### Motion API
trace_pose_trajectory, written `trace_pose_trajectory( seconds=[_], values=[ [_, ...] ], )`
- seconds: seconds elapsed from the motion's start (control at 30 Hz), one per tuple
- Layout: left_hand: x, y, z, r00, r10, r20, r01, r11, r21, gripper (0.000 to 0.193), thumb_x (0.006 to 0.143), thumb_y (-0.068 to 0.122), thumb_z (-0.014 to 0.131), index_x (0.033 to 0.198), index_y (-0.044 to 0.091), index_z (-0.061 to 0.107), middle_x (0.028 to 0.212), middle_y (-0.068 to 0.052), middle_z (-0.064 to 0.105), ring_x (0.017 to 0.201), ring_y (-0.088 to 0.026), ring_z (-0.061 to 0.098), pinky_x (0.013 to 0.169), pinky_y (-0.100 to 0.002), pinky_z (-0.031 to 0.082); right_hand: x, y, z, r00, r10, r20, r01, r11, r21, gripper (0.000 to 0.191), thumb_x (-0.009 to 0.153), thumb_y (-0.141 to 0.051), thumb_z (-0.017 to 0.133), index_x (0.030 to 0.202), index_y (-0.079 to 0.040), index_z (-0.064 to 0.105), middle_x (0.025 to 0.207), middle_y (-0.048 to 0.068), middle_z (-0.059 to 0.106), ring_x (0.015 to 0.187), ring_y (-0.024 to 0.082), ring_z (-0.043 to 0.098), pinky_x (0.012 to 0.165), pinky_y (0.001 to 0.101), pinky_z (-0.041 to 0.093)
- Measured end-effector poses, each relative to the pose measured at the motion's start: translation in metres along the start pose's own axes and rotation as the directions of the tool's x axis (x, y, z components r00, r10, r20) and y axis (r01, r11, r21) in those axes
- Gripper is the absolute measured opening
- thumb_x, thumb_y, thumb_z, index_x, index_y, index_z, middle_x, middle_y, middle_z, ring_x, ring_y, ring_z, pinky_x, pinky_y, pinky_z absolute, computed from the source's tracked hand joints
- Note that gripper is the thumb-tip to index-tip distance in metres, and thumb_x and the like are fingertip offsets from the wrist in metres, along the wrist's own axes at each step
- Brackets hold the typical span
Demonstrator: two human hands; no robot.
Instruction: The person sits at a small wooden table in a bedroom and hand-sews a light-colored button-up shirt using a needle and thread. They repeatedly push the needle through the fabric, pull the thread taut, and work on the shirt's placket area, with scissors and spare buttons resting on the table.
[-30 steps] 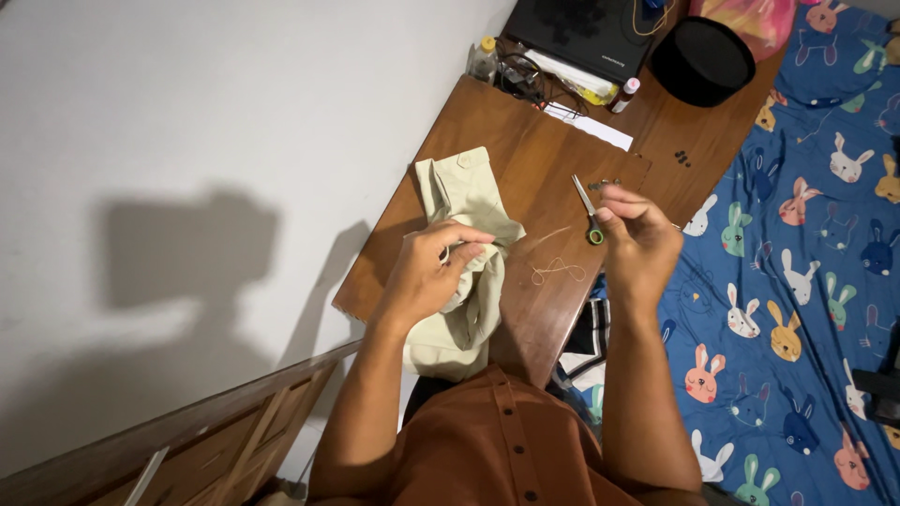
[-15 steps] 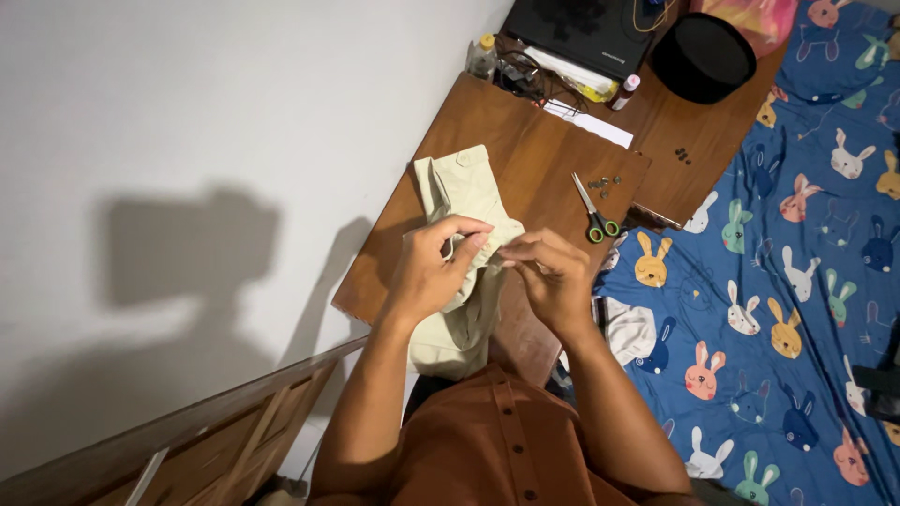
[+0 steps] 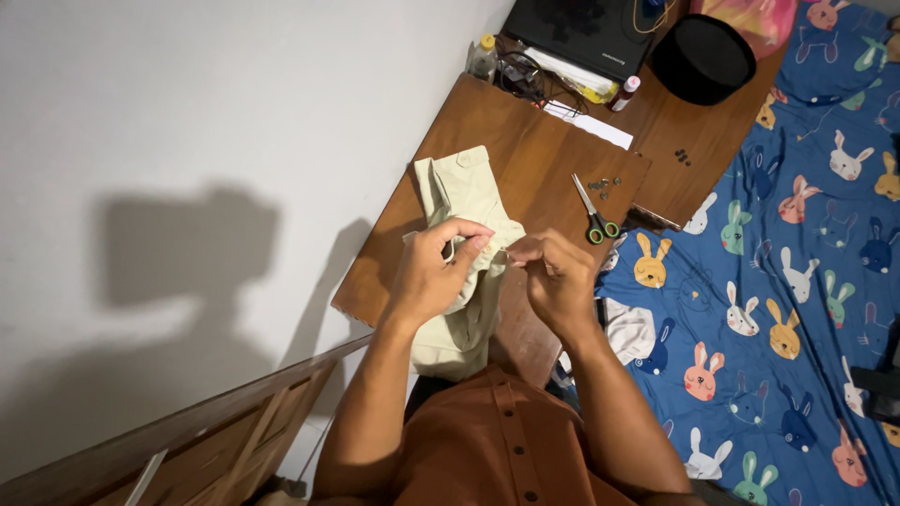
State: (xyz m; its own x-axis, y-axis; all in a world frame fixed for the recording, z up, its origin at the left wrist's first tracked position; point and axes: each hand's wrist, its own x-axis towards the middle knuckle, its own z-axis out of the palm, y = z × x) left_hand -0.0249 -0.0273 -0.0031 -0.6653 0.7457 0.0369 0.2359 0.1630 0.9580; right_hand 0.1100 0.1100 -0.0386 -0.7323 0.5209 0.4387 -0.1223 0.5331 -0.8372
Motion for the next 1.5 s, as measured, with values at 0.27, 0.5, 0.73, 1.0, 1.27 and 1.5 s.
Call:
trace_pose_trajectory(
  seconds=[0.27, 0.5, 0.73, 1.0, 1.27, 1.5],
  values=[
    [0.000, 0.000, -0.001, 0.999, -0.035, 0.011, 0.035, 0.999, -0.010, 0.019, 0.096, 0.019, 0.069, 0.106, 0.006, 0.077, 0.089, -0.005, 0.079, 0.078, -0.010, 0.069, 0.071, -0.027, 0.053, -0.011, 0.022, -0.003, 0.973, 0.224, 0.055, -0.230, 0.960, 0.156, 0.013, 0.092, 0.013, 0.069, 0.090, 0.001, 0.071, 0.086, 0.008, 0.071, 0.078, 0.012, 0.067, 0.071, 0.0238, 0.053],
    [0.000, 0.000, -0.005, 0.998, 0.015, -0.055, -0.018, 0.998, -0.058, 0.017, 0.098, 0.017, 0.069, 0.106, 0.003, 0.075, 0.091, -0.002, 0.077, 0.080, -0.006, 0.067, 0.070, -0.024, 0.052, -0.005, 0.049, -0.025, 0.947, 0.318, -0.034, -0.299, 0.919, 0.255, 0.009, 0.091, 0.003, 0.073, 0.100, -0.001, 0.074, 0.102, 0.004, 0.069, 0.090, 0.010, 0.065, 0.077, 0.0236, 0.053],
    [-0.001, -0.002, -0.007, 0.993, -0.070, -0.092, 0.069, 0.997, -0.017, 0.015, 0.095, 0.016, 0.071, 0.103, 0.005, 0.077, 0.081, 0.000, 0.074, 0.064, -0.005, 0.054, 0.057, -0.022, 0.044, -0.004, 0.072, -0.031, 0.820, 0.570, -0.047, -0.569, 0.804, -0.172, 0.015, 0.089, -0.011, 0.081, 0.101, -0.002, 0.078, 0.083, 0.006, 0.076, 0.073, 0.011, 0.068, 0.068, 0.0260, 0.053],
    [-0.001, -0.001, -0.011, 0.992, 0.037, -0.118, -0.042, 0.998, -0.045, 0.012, 0.097, 0.014, 0.071, 0.104, 0.004, 0.075, 0.086, 0.000, 0.075, 0.073, -0.004, 0.060, 0.064, -0.022, 0.049, -0.004, 0.085, -0.024, 0.730, 0.673, -0.124, -0.674, 0.676, -0.299, 0.022, 0.091, -0.023, 0.078, 0.100, -0.003, 0.079, 0.083, 0.011, 0.078, 0.071, 0.017, 0.073, 0.067, 0.0313, 0.055],
    [0.000, 0.004, -0.007, 0.993, -0.017, -0.115, 0.016, 1.000, -0.011, 0.014, 0.095, 0.014, 0.072, 0.103, 0.005, 0.076, 0.085, -0.001, 0.076, 0.070, -0.005, 0.061, 0.062, -0.023, 0.049, 0.002, 0.069, -0.014, 0.848, 0.496, -0.185, -0.514, 0.687, -0.514, 0.025, 0.097, -0.023, 0.076, 0.109, -0.001, 0.077, 0.105, 0.019, 0.074, 0.090, 0.028, 0.072, 0.078, 0.0366, 0.054],
    [0.002, 0.005, -0.003, 0.995, -0.027, -0.094, 0.026, 1.000, -0.011, 0.014, 0.094, 0.014, 0.073, 0.103, 0.005, 0.077, 0.079, -0.002, 0.074, 0.062, -0.005, 0.054, 0.056, -0.023, 0.045, 0.004, 0.000, -0.002, 0.984, 0.001, 0.177, 0.010, 0.998, -0.060, 0.028, 0.095, -0.011, 0.072, 0.120, 0.001, 0.067, 0.110, 0.017, 0.071, 0.102, 0.030, 0.072, 0.087, 0.0354, 0.055]
  ],
)
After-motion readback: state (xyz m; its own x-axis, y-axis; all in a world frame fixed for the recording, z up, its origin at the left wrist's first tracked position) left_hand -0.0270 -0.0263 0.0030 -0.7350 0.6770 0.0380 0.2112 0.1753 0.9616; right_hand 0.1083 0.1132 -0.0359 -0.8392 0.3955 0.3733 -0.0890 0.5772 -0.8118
